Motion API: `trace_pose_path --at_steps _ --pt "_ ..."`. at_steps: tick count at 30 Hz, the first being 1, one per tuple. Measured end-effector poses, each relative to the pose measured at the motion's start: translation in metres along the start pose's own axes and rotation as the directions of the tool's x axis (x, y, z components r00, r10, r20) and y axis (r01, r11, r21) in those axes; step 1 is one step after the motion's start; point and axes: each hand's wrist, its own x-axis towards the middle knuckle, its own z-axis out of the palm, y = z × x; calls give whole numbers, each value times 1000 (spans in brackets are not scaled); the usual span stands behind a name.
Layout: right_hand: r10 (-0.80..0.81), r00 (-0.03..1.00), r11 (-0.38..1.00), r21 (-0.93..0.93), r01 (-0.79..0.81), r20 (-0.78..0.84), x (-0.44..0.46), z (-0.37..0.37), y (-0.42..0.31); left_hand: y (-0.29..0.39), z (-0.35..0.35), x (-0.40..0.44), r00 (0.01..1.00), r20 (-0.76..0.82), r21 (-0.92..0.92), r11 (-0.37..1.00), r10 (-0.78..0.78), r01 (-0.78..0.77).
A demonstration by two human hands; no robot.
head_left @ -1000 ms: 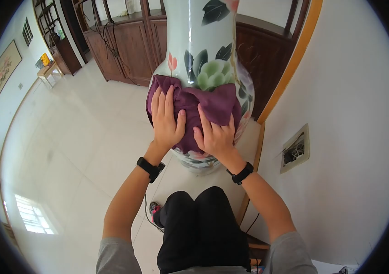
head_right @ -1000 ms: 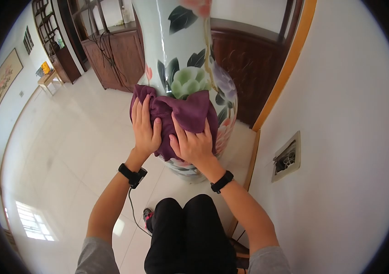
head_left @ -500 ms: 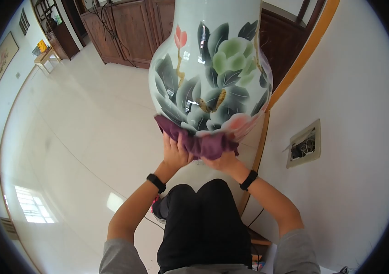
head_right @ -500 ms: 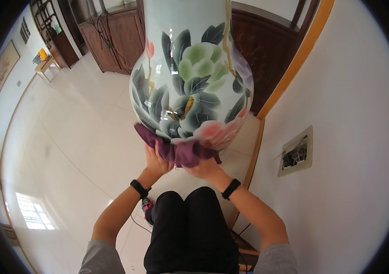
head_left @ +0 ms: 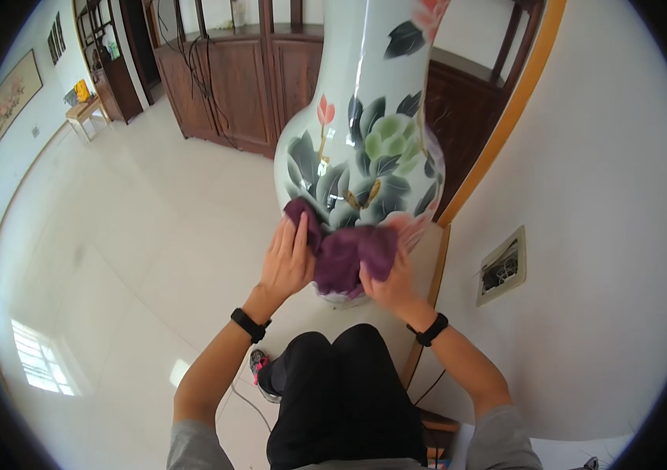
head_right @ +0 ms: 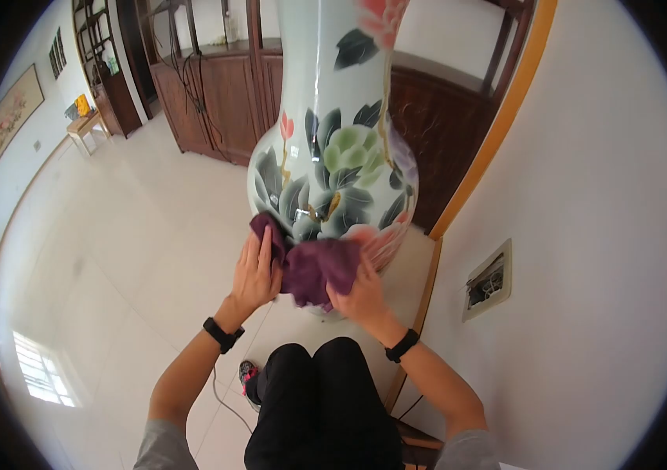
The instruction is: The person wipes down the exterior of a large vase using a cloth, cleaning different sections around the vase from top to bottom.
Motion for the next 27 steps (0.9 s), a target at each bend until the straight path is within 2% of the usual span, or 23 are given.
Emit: trace_pose_path --at_steps 1,3,5,7,9,10,11,13,14,20,27 --pt "99 992 995 -17 -101 -84 26 -16 1 8 -13 27 997 -46 5 998 61 -60" --pt "406 904 913 100 -395 -137 71 -44 15 25 -29 77 986 -138 12 996 93 -92" --pt "389 843 917 65 -394 -371 115 -60 48 43 -44 129 966 -234 -6 994 106 -110" --pt "458 787 888 184 -421 -412 153 -75 77 60 -47 167 939 -320 104 990 129 -100" --pt "465 784 883 147 -446 -412 171 -65 106 77 -36 193 937 -328 97 991 118 -91" --pt "506 810 862 199 -465 -298 166 -54 118 85 -29 200 952 -286 64 993 109 -95" --pt "536 824 836 252 -488 -185 159 -41 128 87 -15 200 964 -195 128 979 181 -158" --pt "563 798 821 259 -509 -214 137 -22 122 81 17 191 954 2 248 924 300 -291" --pt "559 784 813 363 -455 -268 127 -17 124 84 31 181 936 26 196 917 350 -348" --pt "692 661 694 518 -500 -290 88 -9 115 98 40 162 930 40 154 918 365 -367" --pt "762 525 631 618 -469 -380 60 9 104 113 61 137 922 34 263 887 385 -380"
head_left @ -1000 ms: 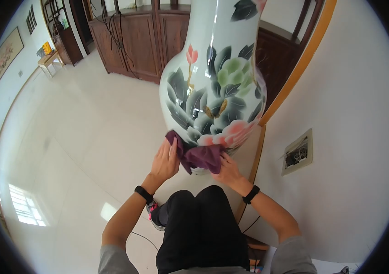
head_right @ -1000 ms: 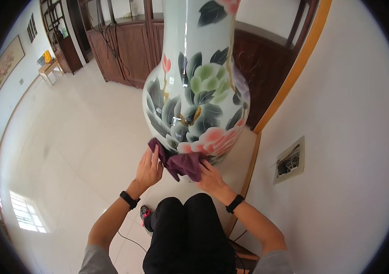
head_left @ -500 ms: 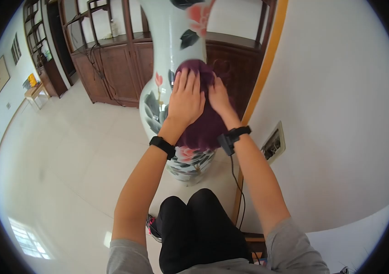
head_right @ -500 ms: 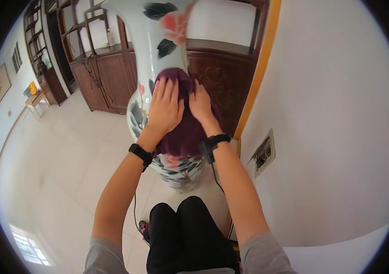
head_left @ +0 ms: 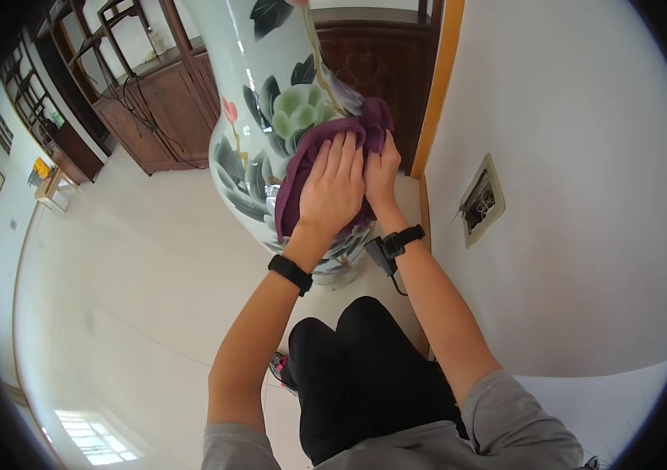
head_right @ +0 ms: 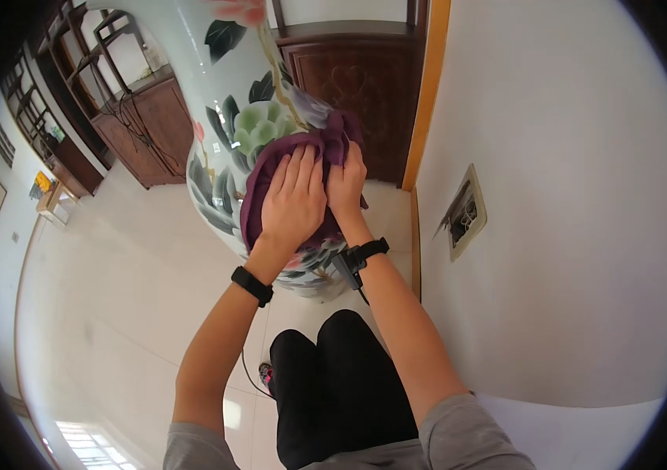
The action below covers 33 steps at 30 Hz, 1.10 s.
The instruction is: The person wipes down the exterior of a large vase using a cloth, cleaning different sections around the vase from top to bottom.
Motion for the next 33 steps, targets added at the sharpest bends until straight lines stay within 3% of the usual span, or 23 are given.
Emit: trace_pose_path --at_steps 8,12,13,16,17,19,21,23,24,25,26,29,33 --pt "-8 999 998 61 10 -33 -26 -13 25 24 28 -42 998 18 26 998 53 -53" --pt "148 987 981 135 -138 -60 -55 -21 48 46 75 -95 988 136 -119 992 69 -53" --pt "243 966 936 281 -211 -84 -64 -22 51 52 85 -113 971 212 -158 984 111 -78" --pt "147 986 983 122 -137 -77 -106 -40 96 61 118 -162 848 298 -39 893 439 -449" --pt "161 987 986 47 -162 22 -125 -54 116 68 113 -169 855 394 -111 941 337 -320" --pt "243 950 934 -311 -175 196 -183 -90 183 73 109 -190 790 470 -140 917 393 -373" --pt "397 846 821 -550 -153 357 -199 -108 189 69 121 -218 741 456 -130 860 494 -493" --pt "599 647 702 -698 -141 471 -192 -121 166 62 120 -223 807 434 -292 910 401 -295" --pt "610 648 701 -691 -174 456 -188 -122 164 58 116 -229 832 432 -371 909 349 -189" --pt "621 648 701 -681 -209 441 -185 -121 165 47 136 -270 771 406 -420 850 490 -319" --pt "633 646 702 -669 -245 427 -183 -119 163 33 128 -276 787 382 -391 856 485 -338" --pt "159 945 865 -502 7 287 -150 -100 127 1 89 -252 843 245 -227 874 478 -430" --pt "-87 980 894 -421 156 178 -82 -66 56 -12 19 -188 973 84 -151 968 217 -203"
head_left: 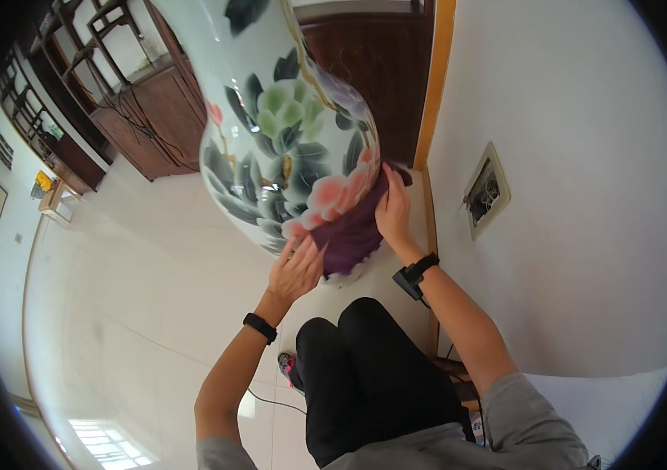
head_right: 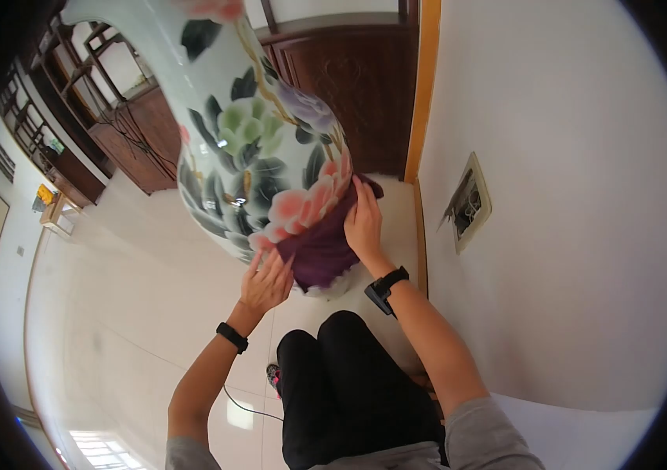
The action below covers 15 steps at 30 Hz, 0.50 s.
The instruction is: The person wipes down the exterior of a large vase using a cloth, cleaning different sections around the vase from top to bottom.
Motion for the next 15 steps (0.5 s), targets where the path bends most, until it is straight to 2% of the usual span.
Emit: trace_pose_path --at_steps 3,5,8,10,11,12,13,14,15 --pt "-108 990 993 48 112 -91 66 -8 -48 -14 -57 52 955 -72 36 956 -289 292" --pt "-190 973 979 51 198 -132 108 -12 -82 -39 -88 88 887 -212 47 903 -409 428" --pt "-337 926 937 32 347 -172 163 -14 -126 -91 -122 128 822 -355 126 849 -445 513" --pt "-393 912 918 5 397 -117 183 -9 -144 -117 -131 144 771 -412 149 799 -485 582" --pt "-421 903 906 -6 423 -87 188 -7 -150 -125 -131 147 763 -386 90 802 -518 590" --pt "-495 866 868 -99 487 -77 188 2 -148 -132 -128 149 755 -359 31 802 -548 597" --pt "-483 876 871 -94 482 23 184 11 -145 -138 -122 149 748 -330 -26 798 -575 602" --pt "-429 903 900 -78 429 7 173 21 -142 -138 -114 145 790 -222 7 809 -571 587" --pt "-373 928 926 -61 372 -7 167 28 -140 -137 -100 138 796 -215 -57 821 -565 568"
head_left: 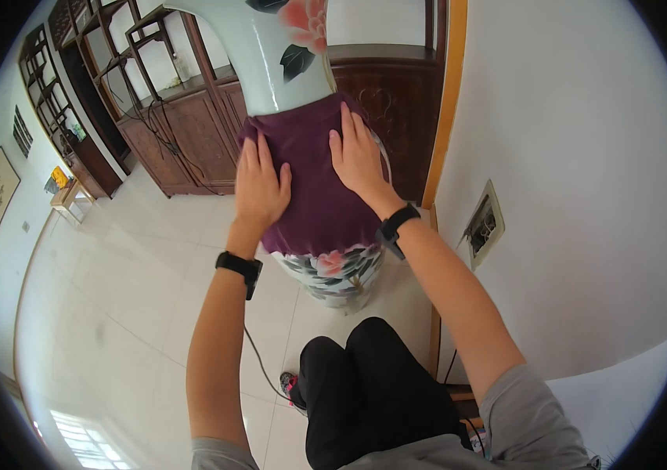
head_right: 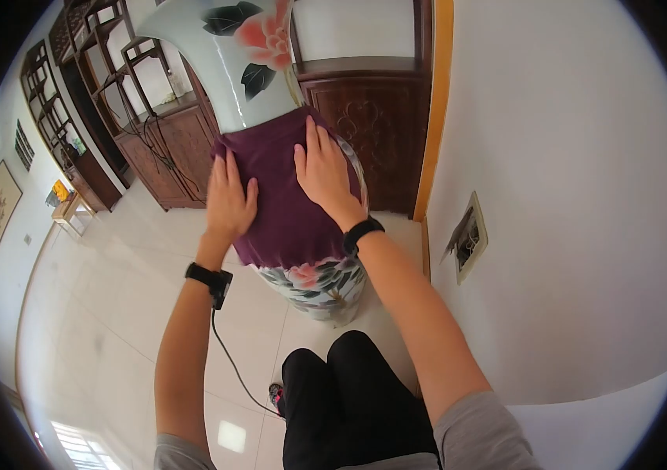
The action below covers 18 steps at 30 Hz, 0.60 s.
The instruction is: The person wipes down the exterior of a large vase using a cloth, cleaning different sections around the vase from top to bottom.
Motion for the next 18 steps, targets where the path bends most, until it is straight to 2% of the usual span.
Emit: trace_pose_path --at_steps 2,6,7,18 --pt "-7 1000 1000 -16 7 -13 -2 2 2 -5 24 -23 1000 23 -142 990 11 -7" --pt "-30 999 997 66 27 40 -15 -8 1 -3 20 -33 999 47 -173 985 21 -13" --pt "-28 999 997 74 25 46 -17 -10 0 1 20 -36 999 4 -187 981 46 -44" --pt "-111 994 985 138 107 25 -90 -22 -2 38 52 -117 986 -86 -46 988 144 -148"
